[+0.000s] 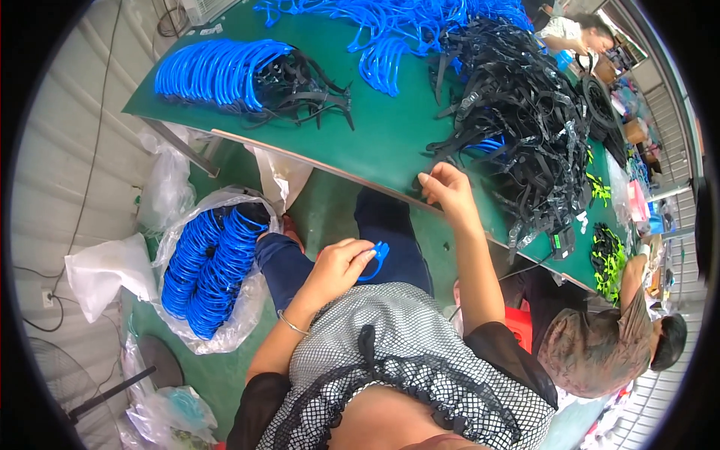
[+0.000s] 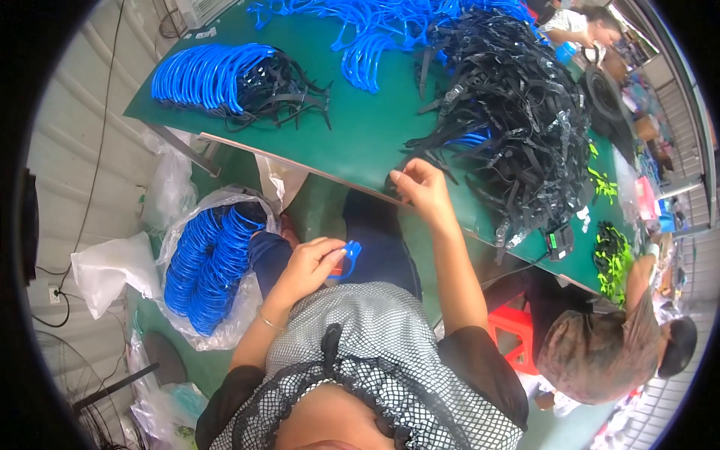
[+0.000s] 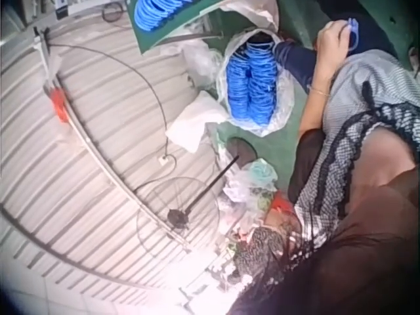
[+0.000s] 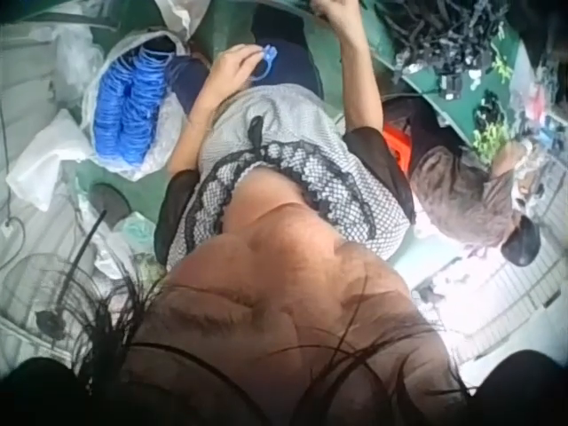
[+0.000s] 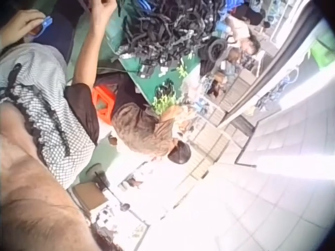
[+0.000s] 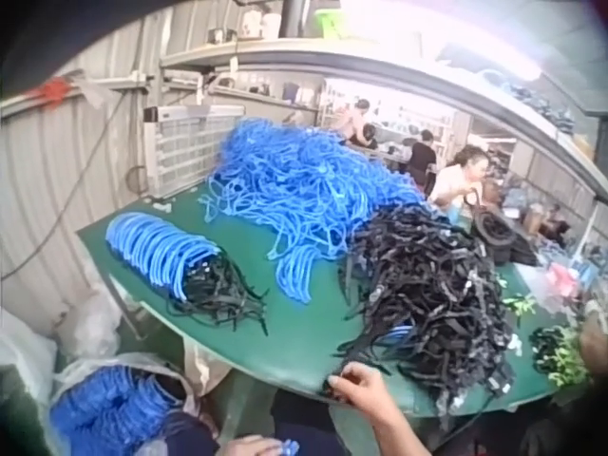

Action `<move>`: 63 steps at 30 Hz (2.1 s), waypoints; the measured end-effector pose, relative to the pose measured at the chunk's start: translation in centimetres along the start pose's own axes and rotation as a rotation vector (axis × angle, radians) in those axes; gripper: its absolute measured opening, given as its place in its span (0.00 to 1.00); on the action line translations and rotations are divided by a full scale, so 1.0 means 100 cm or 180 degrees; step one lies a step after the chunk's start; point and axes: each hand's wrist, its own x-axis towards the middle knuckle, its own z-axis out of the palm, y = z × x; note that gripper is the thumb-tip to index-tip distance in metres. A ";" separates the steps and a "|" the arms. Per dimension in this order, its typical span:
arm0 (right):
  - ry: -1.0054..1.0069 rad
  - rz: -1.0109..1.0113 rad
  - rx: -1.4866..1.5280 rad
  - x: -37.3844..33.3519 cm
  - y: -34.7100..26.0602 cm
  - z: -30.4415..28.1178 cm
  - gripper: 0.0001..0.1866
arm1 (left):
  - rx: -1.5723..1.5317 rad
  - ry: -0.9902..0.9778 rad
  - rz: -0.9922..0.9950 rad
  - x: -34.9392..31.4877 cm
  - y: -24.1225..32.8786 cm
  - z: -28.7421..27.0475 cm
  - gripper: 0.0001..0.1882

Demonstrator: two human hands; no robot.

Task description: Trimming and assembling blue plastic headbands with black straps using scissors in a factory setting.

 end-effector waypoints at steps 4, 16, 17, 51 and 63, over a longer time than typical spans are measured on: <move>-0.0582 0.0319 0.0890 -0.027 -0.001 0.022 0.14 | -0.0129 -0.0042 -0.0169 0.008 -0.003 -0.005 0.10; -0.1242 0.0684 0.1456 -0.050 0.005 0.036 0.11 | -0.1149 0.0227 -0.0715 0.012 -0.018 0.002 0.13; -0.1184 0.0716 0.1211 -0.051 0.005 0.035 0.10 | -0.1134 0.0215 -0.0736 0.013 -0.017 0.002 0.13; -0.1327 0.0817 0.1374 -0.053 0.038 0.054 0.07 | -0.0444 -0.0015 -0.0670 0.005 -0.016 0.009 0.12; -0.0919 0.0483 0.1599 -0.057 0.031 0.067 0.06 | -0.2427 -0.0330 -0.1592 0.020 -0.011 -0.021 0.10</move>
